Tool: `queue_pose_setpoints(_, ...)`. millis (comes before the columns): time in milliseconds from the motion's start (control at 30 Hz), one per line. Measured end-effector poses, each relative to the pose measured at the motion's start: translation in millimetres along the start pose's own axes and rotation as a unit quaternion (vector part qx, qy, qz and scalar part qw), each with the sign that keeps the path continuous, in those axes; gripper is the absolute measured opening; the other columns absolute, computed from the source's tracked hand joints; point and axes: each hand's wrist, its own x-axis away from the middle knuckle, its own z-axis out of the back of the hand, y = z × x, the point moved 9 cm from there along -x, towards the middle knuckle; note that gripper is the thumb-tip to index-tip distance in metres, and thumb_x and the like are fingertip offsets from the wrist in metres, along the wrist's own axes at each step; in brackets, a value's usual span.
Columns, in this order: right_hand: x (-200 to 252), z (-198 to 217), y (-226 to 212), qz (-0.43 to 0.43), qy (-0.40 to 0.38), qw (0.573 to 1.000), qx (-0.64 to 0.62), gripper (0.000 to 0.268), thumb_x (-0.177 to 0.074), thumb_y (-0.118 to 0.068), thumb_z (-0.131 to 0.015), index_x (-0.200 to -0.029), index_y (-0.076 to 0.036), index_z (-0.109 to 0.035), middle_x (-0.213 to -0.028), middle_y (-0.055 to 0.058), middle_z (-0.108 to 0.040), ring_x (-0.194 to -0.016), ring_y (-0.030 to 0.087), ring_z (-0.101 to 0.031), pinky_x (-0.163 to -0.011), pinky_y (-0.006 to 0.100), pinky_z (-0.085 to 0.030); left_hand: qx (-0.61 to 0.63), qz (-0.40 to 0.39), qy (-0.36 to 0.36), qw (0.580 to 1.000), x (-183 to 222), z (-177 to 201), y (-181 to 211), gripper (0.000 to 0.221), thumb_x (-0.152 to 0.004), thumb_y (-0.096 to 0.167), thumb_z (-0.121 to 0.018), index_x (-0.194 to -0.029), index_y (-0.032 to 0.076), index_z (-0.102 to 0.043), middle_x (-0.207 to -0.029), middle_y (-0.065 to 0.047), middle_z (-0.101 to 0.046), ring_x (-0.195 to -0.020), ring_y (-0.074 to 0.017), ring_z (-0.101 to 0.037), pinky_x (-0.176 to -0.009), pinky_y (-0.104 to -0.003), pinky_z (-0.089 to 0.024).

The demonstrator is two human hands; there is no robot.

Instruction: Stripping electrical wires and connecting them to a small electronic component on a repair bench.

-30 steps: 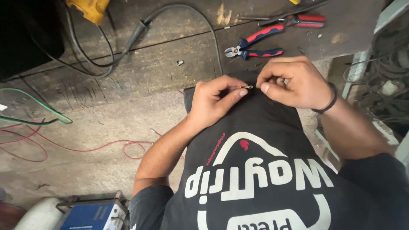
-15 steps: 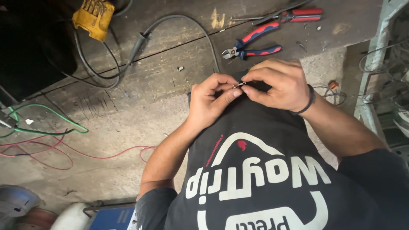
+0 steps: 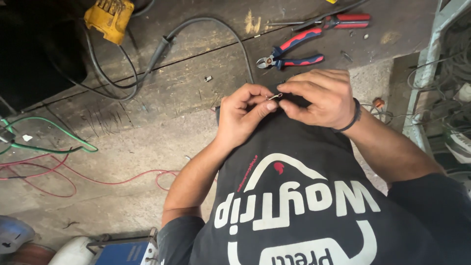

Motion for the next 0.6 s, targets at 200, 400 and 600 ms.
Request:
queue_pose_setpoints(200, -3.4, -1.6, -5.8, 0.025, 0.001, 0.999, 0.024, 0.013, -0.101, -0.015, -0.078, -0.098, -0.003, -0.080, -0.093, 0.011, -0.078, -0.073, 0.030, -0.074, -0.062, 0.040, -0.058, 0.052, 0.012, -0.019, 0.998, -1.5, -4.5, -2.2, 0.015, -0.096, 0.015, -0.076, -0.108, 0.008, -0.072, -0.081, -0.004, -0.080, -0.081, -0.0080, -0.075, -0.081, -0.023, -0.058)
queue_pose_setpoints(400, 3.0, -1.5, -8.5, 0.053, 0.007, 0.998, 0.023, 0.016, -0.103, -0.012, -0.070, -0.098, -0.001, -0.081, -0.092, 0.012, -0.078, -0.069, 0.029, -0.073, -0.062, 0.038, -0.057, 0.117, 0.031, -0.034, 0.992, -0.3, -8.1, -7.1, 0.012, -0.099, 0.011, -0.072, -0.107, 0.003, -0.071, -0.084, -0.010, -0.079, -0.083, -0.0124, -0.076, -0.082, -0.028, -0.060)
queue_pose_setpoints(600, 1.8, 2.3, -5.8, 0.033, 0.017, 0.999, 0.003, 0.016, -0.102, -0.012, -0.073, -0.097, 0.002, -0.079, -0.092, 0.015, -0.078, -0.070, 0.033, -0.073, -0.061, 0.041, -0.057, 0.181, 0.045, -0.042, 0.982, -1.7, -7.4, -24.7, 0.016, -0.101, 0.011, -0.070, -0.108, -0.003, -0.069, -0.085, -0.015, -0.078, -0.080, -0.0164, -0.076, -0.077, -0.030, -0.063)
